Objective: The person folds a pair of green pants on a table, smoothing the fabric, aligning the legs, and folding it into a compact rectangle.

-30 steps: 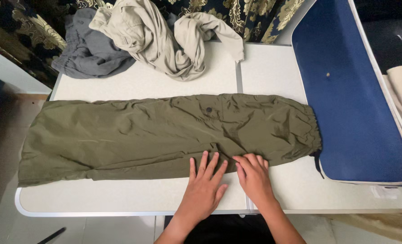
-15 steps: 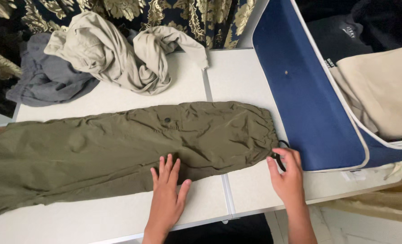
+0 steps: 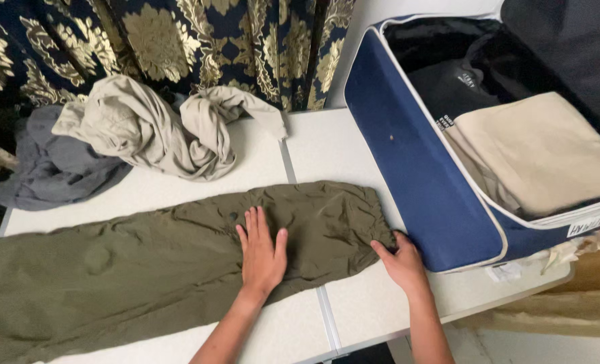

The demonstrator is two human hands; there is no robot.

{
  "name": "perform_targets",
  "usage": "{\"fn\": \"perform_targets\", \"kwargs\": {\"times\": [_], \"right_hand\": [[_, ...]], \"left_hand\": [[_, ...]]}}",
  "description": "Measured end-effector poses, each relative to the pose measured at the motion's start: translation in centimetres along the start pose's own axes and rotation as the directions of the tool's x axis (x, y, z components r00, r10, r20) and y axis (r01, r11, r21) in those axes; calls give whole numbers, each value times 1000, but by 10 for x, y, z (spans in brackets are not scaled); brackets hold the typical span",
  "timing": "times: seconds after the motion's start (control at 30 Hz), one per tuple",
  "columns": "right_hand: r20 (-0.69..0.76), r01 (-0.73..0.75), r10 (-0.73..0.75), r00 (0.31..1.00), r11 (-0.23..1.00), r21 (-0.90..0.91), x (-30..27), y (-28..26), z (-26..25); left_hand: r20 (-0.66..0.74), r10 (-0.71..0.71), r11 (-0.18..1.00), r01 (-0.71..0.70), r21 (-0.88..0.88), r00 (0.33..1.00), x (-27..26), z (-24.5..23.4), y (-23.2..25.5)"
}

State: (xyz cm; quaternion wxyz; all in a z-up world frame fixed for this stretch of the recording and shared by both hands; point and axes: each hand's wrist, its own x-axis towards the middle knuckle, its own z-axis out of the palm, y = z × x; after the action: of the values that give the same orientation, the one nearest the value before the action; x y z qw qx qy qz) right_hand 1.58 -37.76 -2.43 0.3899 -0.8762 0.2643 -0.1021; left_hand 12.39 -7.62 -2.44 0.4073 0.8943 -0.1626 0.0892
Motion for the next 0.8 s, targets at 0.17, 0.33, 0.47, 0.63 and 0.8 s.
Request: {"fn": "perform_targets", "kwargs": {"times": [0.17, 0.33, 0.47, 0.63, 0.8], "right_hand": [[153, -261, 212, 965, 812, 522, 3, 20, 0], [198, -238, 136, 971, 437, 868, -5, 5, -13], [19, -62, 106, 994, 416, 907, -17, -18, -32], [-247, 235, -34, 968, 457, 858, -29, -37, -54], [-329, 285, -17, 944, 547, 787, -34, -51, -59]], "left_hand": [[21, -22, 1000, 21, 14, 1000, -4, 13, 0], [28, -31, 997, 33, -75, 999, -4, 25, 10], [72, -19, 993, 27, -114, 997, -7, 45, 29], [106, -8, 982, 28, -188, 994, -4, 76, 61], [172, -3, 982, 36, -187, 985, 5, 99, 96]]}}
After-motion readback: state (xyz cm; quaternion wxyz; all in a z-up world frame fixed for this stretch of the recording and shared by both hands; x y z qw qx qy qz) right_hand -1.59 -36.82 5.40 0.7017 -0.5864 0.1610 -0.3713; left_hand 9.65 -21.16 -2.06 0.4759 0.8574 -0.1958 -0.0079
